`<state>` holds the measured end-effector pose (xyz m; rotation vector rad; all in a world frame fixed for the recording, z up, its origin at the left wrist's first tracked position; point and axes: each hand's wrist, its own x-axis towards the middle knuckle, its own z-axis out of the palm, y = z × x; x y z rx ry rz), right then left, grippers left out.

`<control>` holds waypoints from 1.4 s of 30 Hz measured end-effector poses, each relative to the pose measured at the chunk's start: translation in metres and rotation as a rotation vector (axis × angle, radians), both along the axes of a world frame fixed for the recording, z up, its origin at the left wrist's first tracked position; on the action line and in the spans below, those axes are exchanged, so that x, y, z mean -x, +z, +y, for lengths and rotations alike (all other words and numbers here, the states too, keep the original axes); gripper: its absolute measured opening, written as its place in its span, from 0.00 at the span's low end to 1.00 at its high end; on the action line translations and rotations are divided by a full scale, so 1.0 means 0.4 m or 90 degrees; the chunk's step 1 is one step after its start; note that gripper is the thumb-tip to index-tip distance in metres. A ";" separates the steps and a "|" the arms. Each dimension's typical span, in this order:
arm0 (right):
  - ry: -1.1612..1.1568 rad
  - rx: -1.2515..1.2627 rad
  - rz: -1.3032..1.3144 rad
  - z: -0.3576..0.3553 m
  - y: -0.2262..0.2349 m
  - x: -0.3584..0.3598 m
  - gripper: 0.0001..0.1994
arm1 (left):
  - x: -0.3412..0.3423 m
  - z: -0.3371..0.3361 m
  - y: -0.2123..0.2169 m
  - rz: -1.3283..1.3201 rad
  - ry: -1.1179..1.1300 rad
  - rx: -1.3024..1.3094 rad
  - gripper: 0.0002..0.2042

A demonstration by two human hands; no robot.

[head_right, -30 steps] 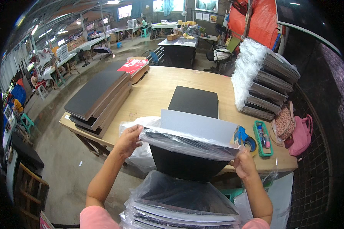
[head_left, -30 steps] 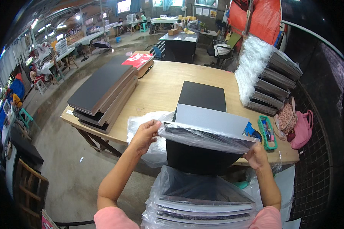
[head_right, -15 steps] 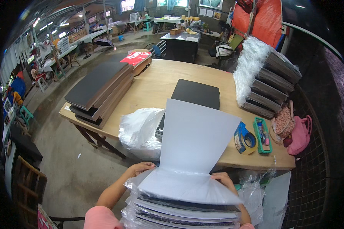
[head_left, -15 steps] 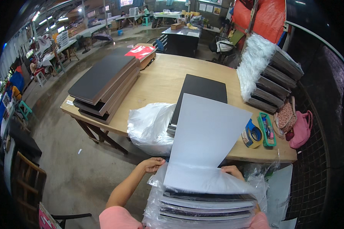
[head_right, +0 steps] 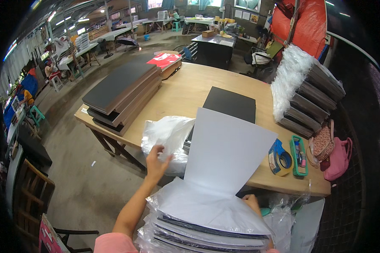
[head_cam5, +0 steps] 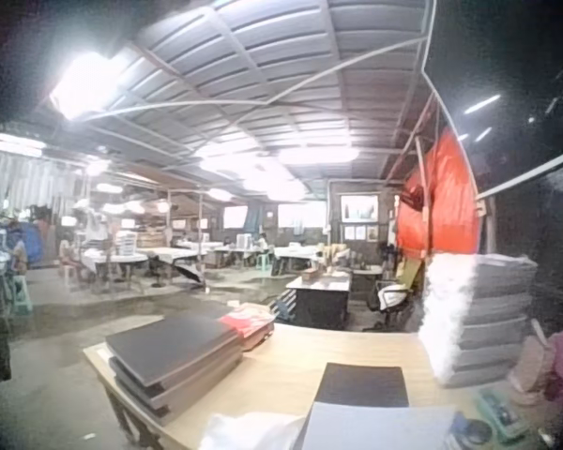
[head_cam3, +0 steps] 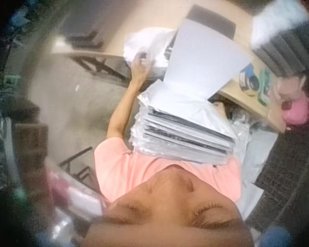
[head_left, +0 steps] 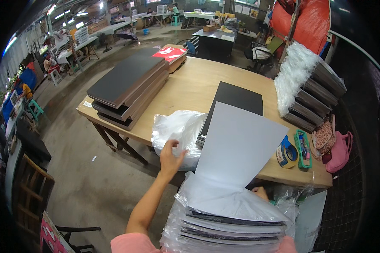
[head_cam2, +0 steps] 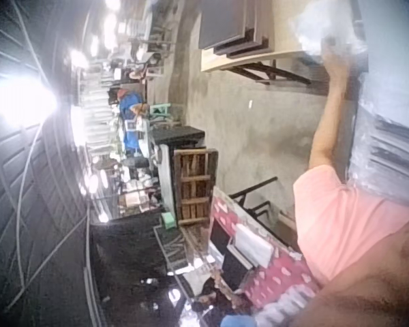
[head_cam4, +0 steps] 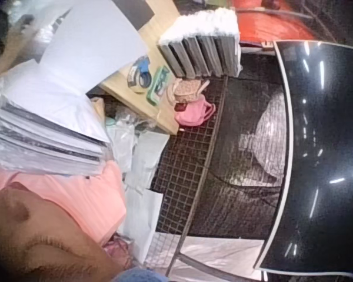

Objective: The person places black books into plastic sleeves by hand and stacks them on a table.

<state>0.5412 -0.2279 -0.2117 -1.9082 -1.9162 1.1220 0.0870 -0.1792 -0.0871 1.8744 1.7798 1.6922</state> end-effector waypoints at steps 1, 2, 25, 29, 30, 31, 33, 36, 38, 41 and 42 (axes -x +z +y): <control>0.049 -0.023 -0.071 0.004 0.057 -0.008 0.11 | 0.016 0.047 0.028 -0.057 0.001 0.100 0.09; 0.105 -0.013 -0.113 0.015 0.151 0.009 0.12 | 0.047 0.093 0.062 -0.113 0.006 0.197 0.07; 0.143 -0.382 0.308 0.646 0.659 0.871 0.03 | 0.247 0.373 0.208 0.042 0.168 0.166 0.19; 0.154 -0.537 0.255 0.664 0.640 0.869 0.03 | 0.160 0.370 0.264 -0.240 -0.268 0.038 0.36; 0.148 -0.556 0.267 0.663 0.634 0.887 0.02 | 0.161 0.371 0.274 -0.260 -0.266 0.074 0.36; 0.140 -0.581 0.278 0.668 0.637 0.894 0.02 | 0.155 0.376 0.289 -0.278 -0.268 0.110 0.36; 0.112 -0.585 0.273 0.670 0.634 0.892 0.02 | 0.153 0.371 0.315 -0.232 -0.199 0.212 0.34; 0.123 -0.619 0.275 0.664 0.626 0.900 0.02 | 0.193 0.372 0.281 -0.066 -0.147 0.263 0.25; 0.150 -0.599 0.285 0.665 0.619 0.908 0.04 | 0.173 0.368 0.252 -0.525 -0.347 0.374 0.22; 0.324 -0.385 0.303 0.672 0.618 0.918 0.07 | 0.184 0.347 0.214 -0.465 -0.632 0.591 0.22; 0.454 -0.234 0.293 0.673 0.618 0.906 0.08 | 0.204 0.335 0.223 -0.320 -0.727 0.627 0.21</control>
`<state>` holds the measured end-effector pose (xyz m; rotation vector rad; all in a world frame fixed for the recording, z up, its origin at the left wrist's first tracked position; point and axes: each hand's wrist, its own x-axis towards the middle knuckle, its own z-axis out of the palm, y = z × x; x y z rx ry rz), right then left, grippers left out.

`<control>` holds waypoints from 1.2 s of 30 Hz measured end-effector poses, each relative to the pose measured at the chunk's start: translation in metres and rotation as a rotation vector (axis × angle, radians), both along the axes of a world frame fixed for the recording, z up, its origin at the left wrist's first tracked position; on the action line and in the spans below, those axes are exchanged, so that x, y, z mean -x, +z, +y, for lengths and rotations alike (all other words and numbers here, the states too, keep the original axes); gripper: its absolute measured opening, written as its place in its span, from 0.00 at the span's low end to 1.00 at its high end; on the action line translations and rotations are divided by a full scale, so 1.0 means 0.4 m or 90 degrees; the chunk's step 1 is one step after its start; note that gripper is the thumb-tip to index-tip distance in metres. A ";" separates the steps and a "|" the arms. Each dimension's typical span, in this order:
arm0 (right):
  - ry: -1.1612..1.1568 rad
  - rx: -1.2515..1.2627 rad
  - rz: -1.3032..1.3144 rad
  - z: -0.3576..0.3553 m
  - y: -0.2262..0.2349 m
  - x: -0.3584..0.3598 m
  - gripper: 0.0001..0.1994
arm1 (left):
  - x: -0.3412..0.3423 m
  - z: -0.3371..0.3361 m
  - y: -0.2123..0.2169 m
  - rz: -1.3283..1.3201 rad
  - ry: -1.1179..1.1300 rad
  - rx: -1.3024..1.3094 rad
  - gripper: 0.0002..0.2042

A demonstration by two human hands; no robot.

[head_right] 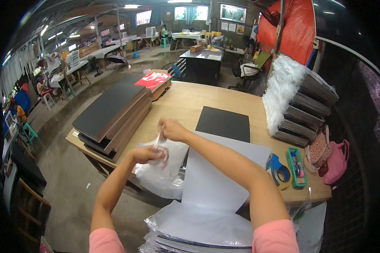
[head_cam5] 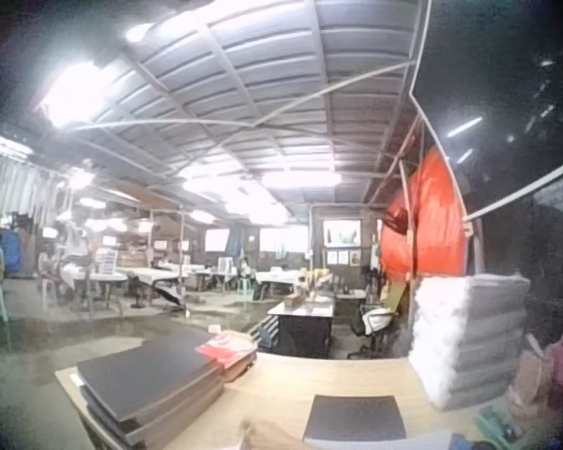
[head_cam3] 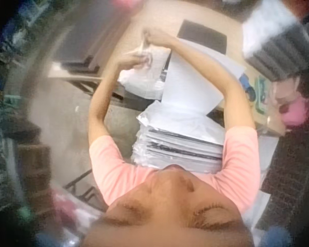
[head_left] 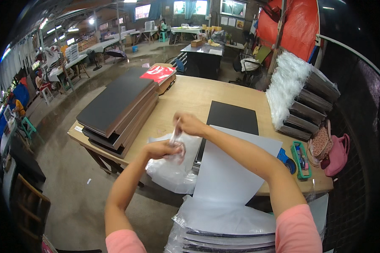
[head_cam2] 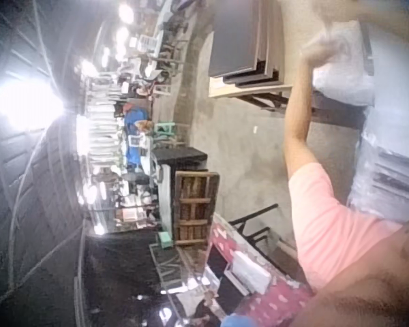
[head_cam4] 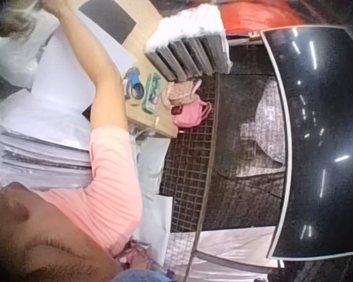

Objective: The person places black books into plastic sleeves by hand and stacks them on a table.

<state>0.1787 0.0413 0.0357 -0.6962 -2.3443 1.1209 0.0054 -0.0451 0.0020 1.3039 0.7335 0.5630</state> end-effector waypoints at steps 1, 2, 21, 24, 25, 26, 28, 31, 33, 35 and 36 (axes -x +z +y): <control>0.141 0.105 -0.074 -0.005 -0.006 -0.012 0.10 | 0.019 -0.019 0.012 0.074 -0.136 -0.052 0.20; 0.252 0.271 -0.121 -0.057 0.023 -0.010 0.12 | 0.051 -0.058 0.033 0.132 -0.144 -0.069 0.20; 0.849 0.422 -0.061 -0.378 0.089 -0.472 0.19 | -0.076 -0.265 -0.011 -0.512 -0.221 -0.166 0.16; 0.858 0.170 0.058 -0.406 0.179 -0.527 0.15 | -0.196 -0.364 0.130 -0.342 -0.058 -0.270 0.10; 0.718 0.280 0.148 -0.407 0.175 -0.567 0.14 | -0.232 -0.394 0.169 -0.288 -0.001 -0.299 0.09; 0.576 0.390 0.243 -0.421 0.179 -0.600 0.13 | -0.243 -0.398 0.165 -0.287 -0.043 -0.287 0.10; 0.484 0.478 0.287 -0.451 0.168 -0.631 0.12 | -0.263 -0.367 0.112 -0.339 -0.229 -0.219 0.14; 0.602 0.473 0.243 -0.473 0.078 -0.644 0.11 | -0.276 -0.291 0.049 -0.596 -0.389 -0.029 0.15; 0.614 0.488 0.296 -0.500 0.038 -0.637 0.09 | -0.269 -0.267 0.053 -0.785 -0.264 0.064 0.12; 0.544 0.528 0.403 -0.538 0.018 -0.648 0.08 | -0.246 -0.248 0.042 -0.802 -0.117 0.059 0.11; 0.472 0.558 0.482 -0.557 0.005 -0.663 0.08 | -0.221 -0.245 0.033 -0.757 -0.041 0.037 0.10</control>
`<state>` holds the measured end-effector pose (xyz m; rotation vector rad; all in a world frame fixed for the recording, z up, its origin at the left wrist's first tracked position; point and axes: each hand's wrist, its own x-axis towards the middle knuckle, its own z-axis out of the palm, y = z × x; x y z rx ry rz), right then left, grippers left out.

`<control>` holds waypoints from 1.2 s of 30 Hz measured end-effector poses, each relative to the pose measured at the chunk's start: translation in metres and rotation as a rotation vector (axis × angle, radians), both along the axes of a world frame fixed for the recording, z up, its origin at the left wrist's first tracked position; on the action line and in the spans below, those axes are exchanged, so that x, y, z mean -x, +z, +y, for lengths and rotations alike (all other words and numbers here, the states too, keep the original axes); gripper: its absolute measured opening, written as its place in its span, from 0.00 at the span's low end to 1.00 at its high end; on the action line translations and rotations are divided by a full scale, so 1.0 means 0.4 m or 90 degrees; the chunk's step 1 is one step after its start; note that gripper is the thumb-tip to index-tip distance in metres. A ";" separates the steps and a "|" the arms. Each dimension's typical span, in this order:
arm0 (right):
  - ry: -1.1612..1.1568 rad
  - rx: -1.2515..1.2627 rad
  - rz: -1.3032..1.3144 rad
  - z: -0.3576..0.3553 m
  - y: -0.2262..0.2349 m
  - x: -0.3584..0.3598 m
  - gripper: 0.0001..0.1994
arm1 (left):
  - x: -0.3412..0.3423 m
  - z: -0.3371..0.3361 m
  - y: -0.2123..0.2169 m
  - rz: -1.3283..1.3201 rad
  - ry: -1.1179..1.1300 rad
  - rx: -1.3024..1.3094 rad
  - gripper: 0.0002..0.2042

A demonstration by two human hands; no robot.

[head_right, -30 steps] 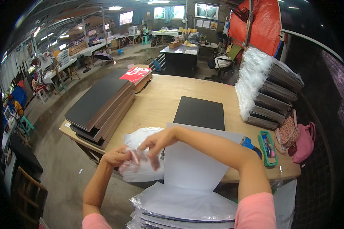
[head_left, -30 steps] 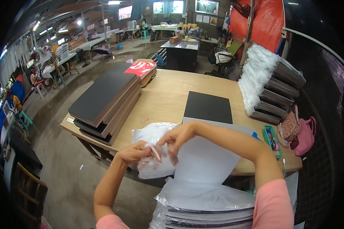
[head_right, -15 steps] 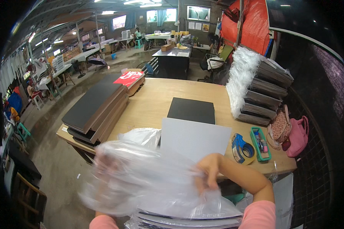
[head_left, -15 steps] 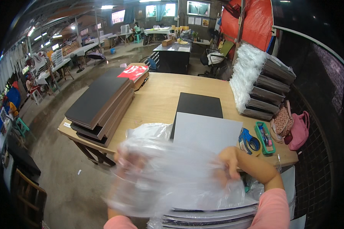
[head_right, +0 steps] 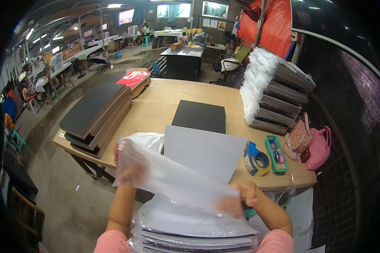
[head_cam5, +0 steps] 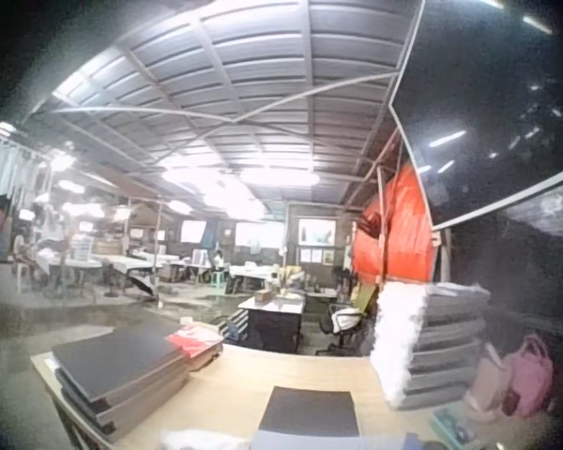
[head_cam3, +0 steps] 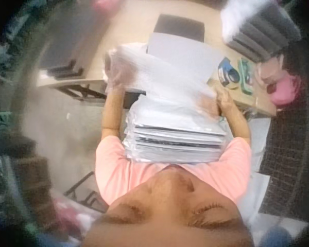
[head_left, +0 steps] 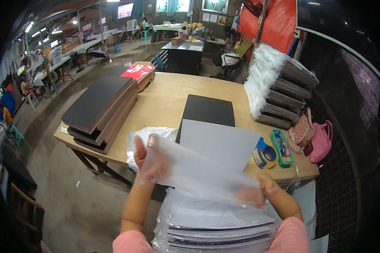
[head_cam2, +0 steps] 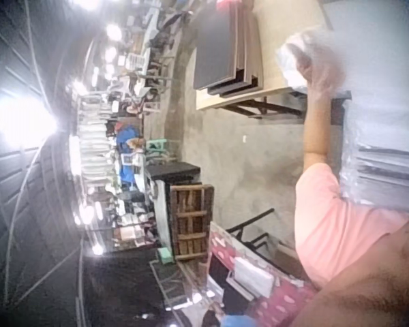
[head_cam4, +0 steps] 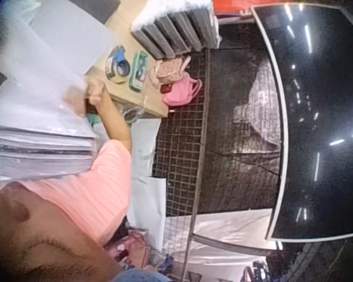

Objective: The person places black books into plastic sleeves by hand and stacks them on a table.

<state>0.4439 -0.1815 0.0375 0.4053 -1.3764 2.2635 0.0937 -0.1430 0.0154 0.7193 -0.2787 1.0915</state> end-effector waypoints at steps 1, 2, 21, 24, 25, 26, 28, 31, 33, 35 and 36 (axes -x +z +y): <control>-0.126 0.100 0.013 -0.038 -0.016 -0.037 0.07 | 0.020 0.007 -0.004 0.116 0.078 -0.010 0.10; -0.298 0.182 0.004 -0.061 -0.030 -0.075 0.07 | 0.038 0.010 0.003 0.352 0.216 -0.101 0.10; -0.698 0.212 -0.383 0.085 0.013 -0.139 0.07 | 0.022 0.062 0.073 0.761 0.103 0.225 0.07; -0.703 0.413 -0.329 0.003 -0.060 -0.115 0.07 | 0.083 0.034 -0.073 0.621 -0.046 0.294 0.08; -0.697 0.441 -0.324 -0.025 -0.088 -0.123 0.07 | 0.094 0.024 -0.113 0.567 -0.102 0.323 0.07; -0.692 0.468 -0.320 -0.054 -0.111 -0.129 0.08 | 0.108 0.019 -0.170 0.513 -0.155 0.352 0.08; -0.635 0.292 -0.409 -0.089 -0.188 -0.140 0.09 | 0.122 0.003 -0.285 0.403 -0.262 0.407 0.08; -0.565 0.185 -0.553 -0.117 -0.254 -0.142 0.10 | 0.088 -0.073 -0.396 0.581 -0.144 0.419 0.10; -0.580 0.242 -0.583 -0.123 -0.321 -0.135 0.07 | 0.101 -0.102 -0.492 0.558 -0.157 0.463 0.13; -0.619 0.263 -0.598 -0.123 -0.407 -0.146 0.08 | 0.091 -0.113 -0.556 0.575 -0.133 0.455 0.14; -0.629 0.276 -0.636 -0.119 -0.437 -0.154 0.09 | 0.089 -0.107 -0.576 0.615 -0.127 0.454 0.14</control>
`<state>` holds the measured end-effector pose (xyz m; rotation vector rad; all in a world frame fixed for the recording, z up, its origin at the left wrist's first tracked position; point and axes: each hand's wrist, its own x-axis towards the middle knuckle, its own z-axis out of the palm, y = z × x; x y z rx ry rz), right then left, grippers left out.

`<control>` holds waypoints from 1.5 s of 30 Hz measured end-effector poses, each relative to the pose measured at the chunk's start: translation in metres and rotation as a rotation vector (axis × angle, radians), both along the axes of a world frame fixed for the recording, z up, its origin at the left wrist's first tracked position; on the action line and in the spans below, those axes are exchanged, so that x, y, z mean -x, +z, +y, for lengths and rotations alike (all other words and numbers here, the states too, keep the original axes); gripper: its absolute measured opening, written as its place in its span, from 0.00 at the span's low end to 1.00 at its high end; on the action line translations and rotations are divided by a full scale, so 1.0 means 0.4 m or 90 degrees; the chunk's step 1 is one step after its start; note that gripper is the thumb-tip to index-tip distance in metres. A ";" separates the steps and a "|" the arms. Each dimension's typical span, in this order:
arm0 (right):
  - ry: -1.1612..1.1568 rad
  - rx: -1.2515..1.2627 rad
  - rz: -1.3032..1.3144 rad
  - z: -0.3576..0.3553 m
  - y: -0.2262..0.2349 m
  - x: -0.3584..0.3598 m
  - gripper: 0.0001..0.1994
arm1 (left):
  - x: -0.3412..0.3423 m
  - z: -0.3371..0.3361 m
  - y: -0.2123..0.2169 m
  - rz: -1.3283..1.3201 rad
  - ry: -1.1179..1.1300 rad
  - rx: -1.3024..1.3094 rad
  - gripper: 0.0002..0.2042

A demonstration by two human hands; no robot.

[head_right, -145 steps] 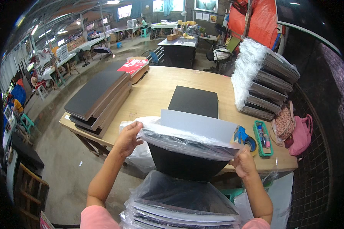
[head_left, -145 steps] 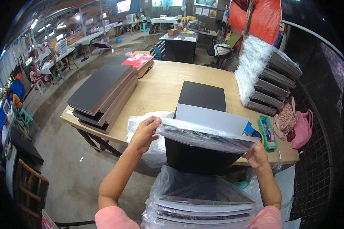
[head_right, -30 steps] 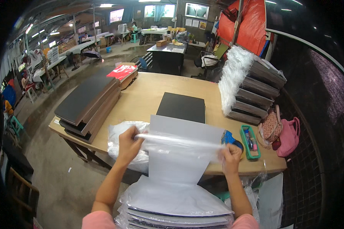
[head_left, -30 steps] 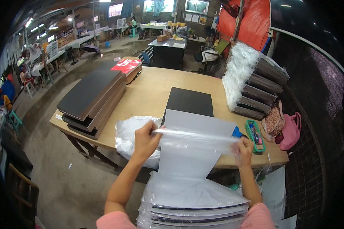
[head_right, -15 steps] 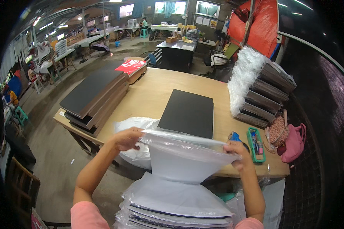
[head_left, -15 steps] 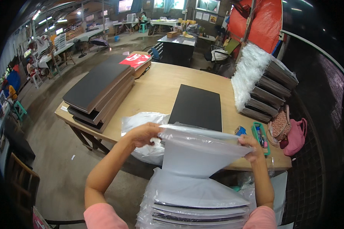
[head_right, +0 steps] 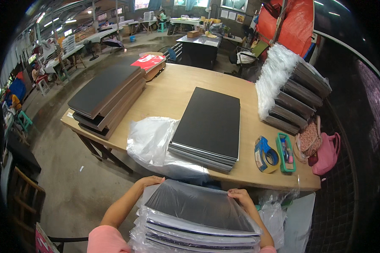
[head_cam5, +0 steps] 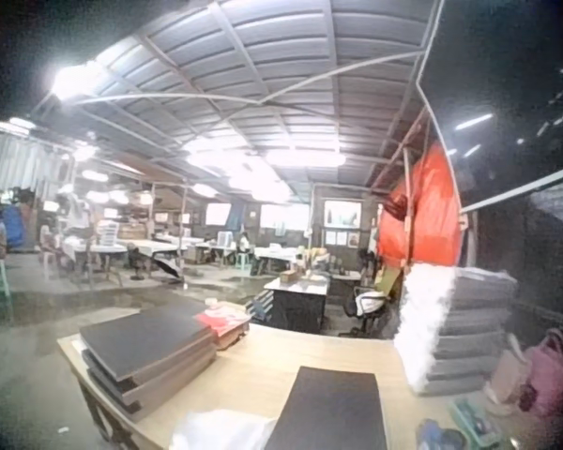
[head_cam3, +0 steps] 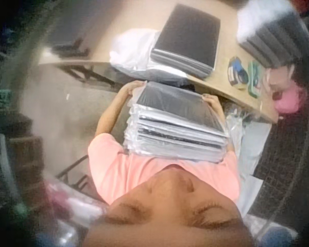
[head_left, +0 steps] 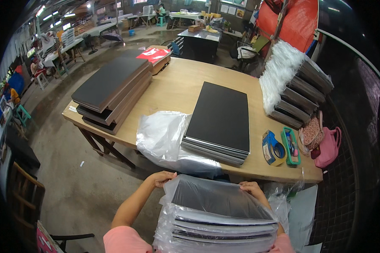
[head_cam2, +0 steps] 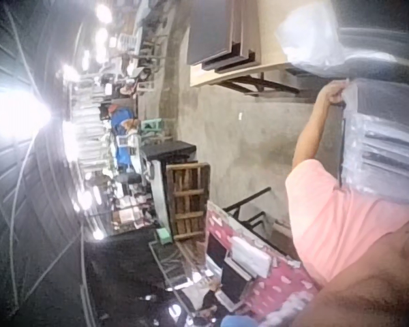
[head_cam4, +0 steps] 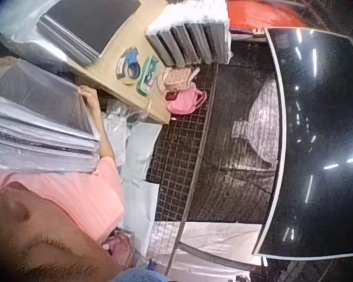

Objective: The person places black books into plastic sleeves by hand and stacks them on a table.

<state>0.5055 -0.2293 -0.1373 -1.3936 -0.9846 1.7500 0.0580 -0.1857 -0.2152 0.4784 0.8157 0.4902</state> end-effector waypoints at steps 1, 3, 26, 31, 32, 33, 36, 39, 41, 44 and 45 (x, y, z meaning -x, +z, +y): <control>-0.004 0.025 -0.026 0.013 -0.017 0.015 0.09 | 0.008 0.001 -0.021 0.042 0.000 -0.001 0.14; 0.001 0.022 -0.083 0.029 -0.082 0.000 0.09 | 0.000 0.015 -0.054 0.101 -0.015 -0.007 0.14; 0.416 -0.468 -0.133 -0.163 -0.116 -0.109 0.36 | 0.091 -0.168 -0.155 0.307 -0.149 -0.713 0.21; 0.023 0.003 -0.023 -0.152 -0.041 0.017 0.26 | -0.017 -0.193 0.085 0.428 -0.077 -0.729 0.23; -0.105 0.120 0.039 -0.131 0.049 0.068 0.22 | -0.030 -0.202 0.156 0.462 -0.062 -0.789 0.24; -0.186 -0.006 0.092 -0.172 0.094 0.089 0.21 | -0.056 -0.207 0.223 0.490 -0.054 -0.862 0.24; -0.153 -0.501 -0.134 -0.222 0.092 0.102 0.34 | -0.131 -0.208 0.352 0.510 0.000 -0.916 0.27; -0.244 -0.373 -0.032 -0.178 0.038 0.089 0.51 | -0.192 -0.187 0.377 0.237 0.177 -0.554 0.28; -0.284 -0.482 -0.118 -0.156 0.169 0.105 0.47 | -0.226 -0.188 0.531 0.270 0.214 -0.545 0.32; -0.315 -0.605 -0.078 -0.095 0.406 0.096 0.41 | -0.230 -0.158 0.721 0.273 0.443 -0.800 0.42; -0.333 -0.677 -0.015 -0.074 0.506 0.108 0.39 | -0.207 -0.112 0.795 0.247 0.436 -0.942 0.44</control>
